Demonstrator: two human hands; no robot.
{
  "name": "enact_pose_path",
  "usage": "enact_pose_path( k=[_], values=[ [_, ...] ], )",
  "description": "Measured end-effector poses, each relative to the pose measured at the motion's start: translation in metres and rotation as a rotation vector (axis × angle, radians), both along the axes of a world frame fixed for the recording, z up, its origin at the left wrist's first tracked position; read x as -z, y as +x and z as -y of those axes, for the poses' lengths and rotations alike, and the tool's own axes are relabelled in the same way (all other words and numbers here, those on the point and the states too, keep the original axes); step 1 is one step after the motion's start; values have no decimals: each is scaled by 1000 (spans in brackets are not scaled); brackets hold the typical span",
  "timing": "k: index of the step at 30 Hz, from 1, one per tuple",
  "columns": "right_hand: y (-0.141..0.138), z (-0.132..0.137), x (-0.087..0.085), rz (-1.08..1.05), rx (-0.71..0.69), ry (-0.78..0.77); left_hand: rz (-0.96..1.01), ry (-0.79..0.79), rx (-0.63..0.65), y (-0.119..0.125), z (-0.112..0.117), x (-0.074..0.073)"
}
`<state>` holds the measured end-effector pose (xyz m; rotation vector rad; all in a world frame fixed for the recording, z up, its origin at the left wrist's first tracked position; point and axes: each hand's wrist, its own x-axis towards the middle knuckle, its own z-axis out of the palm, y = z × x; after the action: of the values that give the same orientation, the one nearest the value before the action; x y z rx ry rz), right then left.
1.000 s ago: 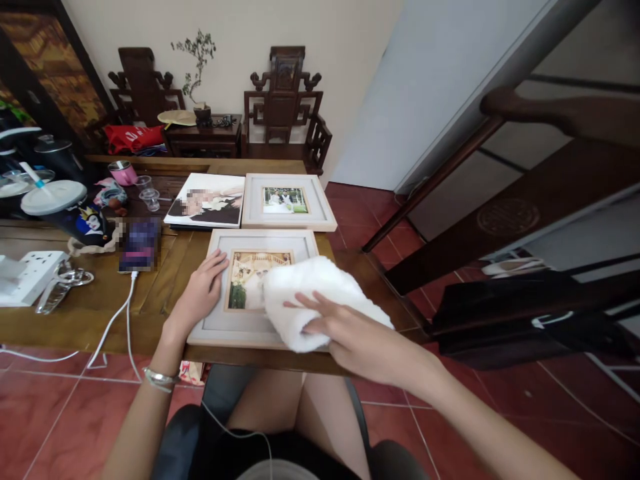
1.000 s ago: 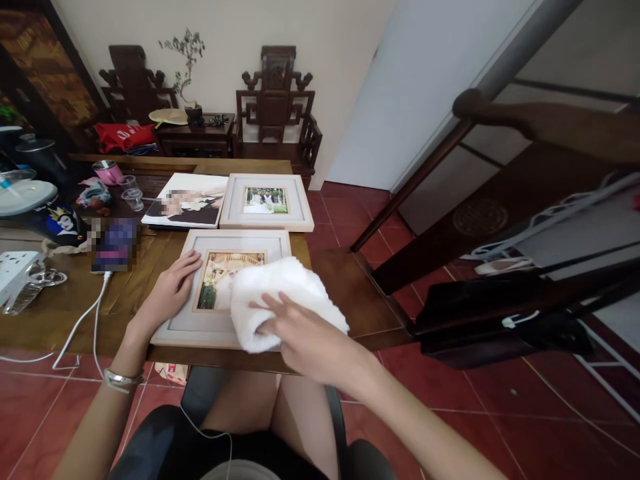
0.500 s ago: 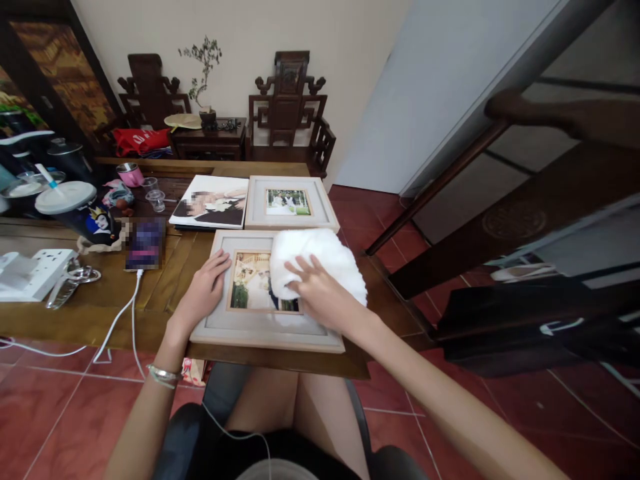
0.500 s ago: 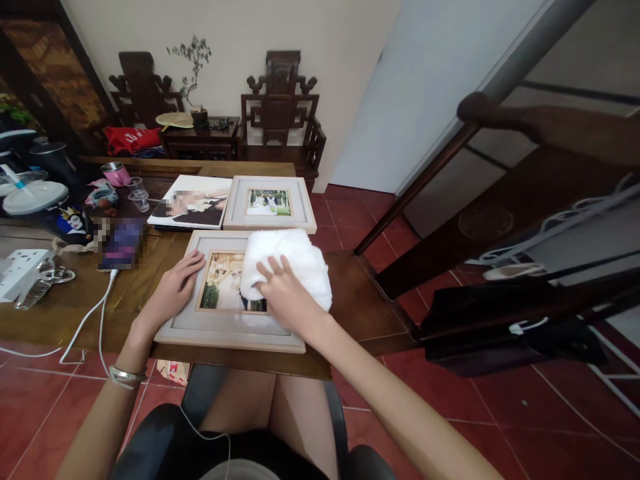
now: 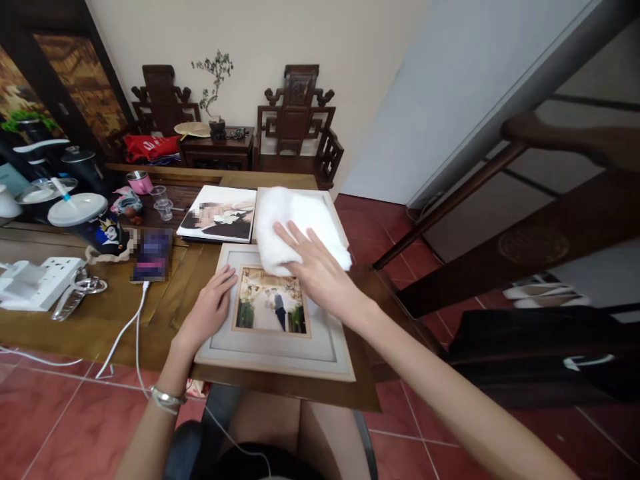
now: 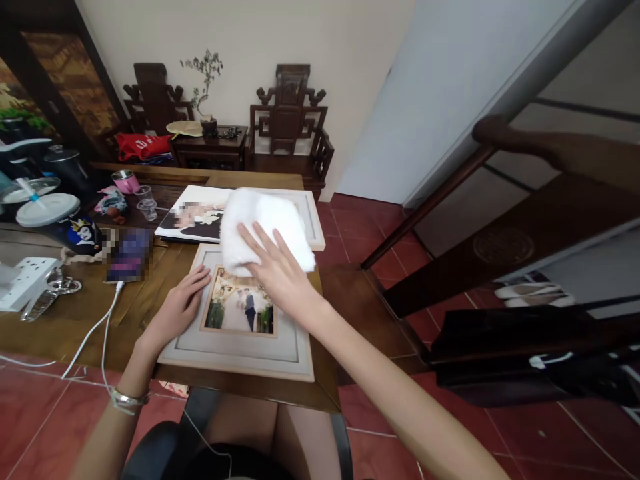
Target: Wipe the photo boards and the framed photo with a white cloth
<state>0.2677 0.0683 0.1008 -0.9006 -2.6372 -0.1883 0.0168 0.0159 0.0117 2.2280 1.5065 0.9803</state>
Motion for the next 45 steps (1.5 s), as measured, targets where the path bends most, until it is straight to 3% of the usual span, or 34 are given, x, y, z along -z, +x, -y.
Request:
enact_pose_path(
  k=[5, 9, 14, 25, 31, 34, 37, 40, 45],
  values=[
    [-64, -38, 11, 209, -127, -6, -16, -21, 14, 2, -1, -5],
    [-79, -45, 28, 255, -144, -151, -26, -13, 49, 2, -2, -5],
    [-50, -42, 36, 281, -34, -208, -58, -29, 33, -2, -1, 2],
    [40, -27, 19, 370, 246, -193, -73, 19, 32, -2, -3, 3],
    [57, 29, 21, 273, 124, -193, -86, 63, 19, -2, -4, 5],
    [62, 65, 16, 225, 67, -260, -114, 78, 27, -3, -5, 6],
    [66, 83, 8, 206, 32, -344, -126, 90, 43, -5, -8, 7],
    [66, 72, 8, 179, 88, -372, -115, 88, 62, -6, -10, 6],
    [61, 17, 28, 121, 229, -304, -112, 83, 67, -5, -9, 4]
  ],
)
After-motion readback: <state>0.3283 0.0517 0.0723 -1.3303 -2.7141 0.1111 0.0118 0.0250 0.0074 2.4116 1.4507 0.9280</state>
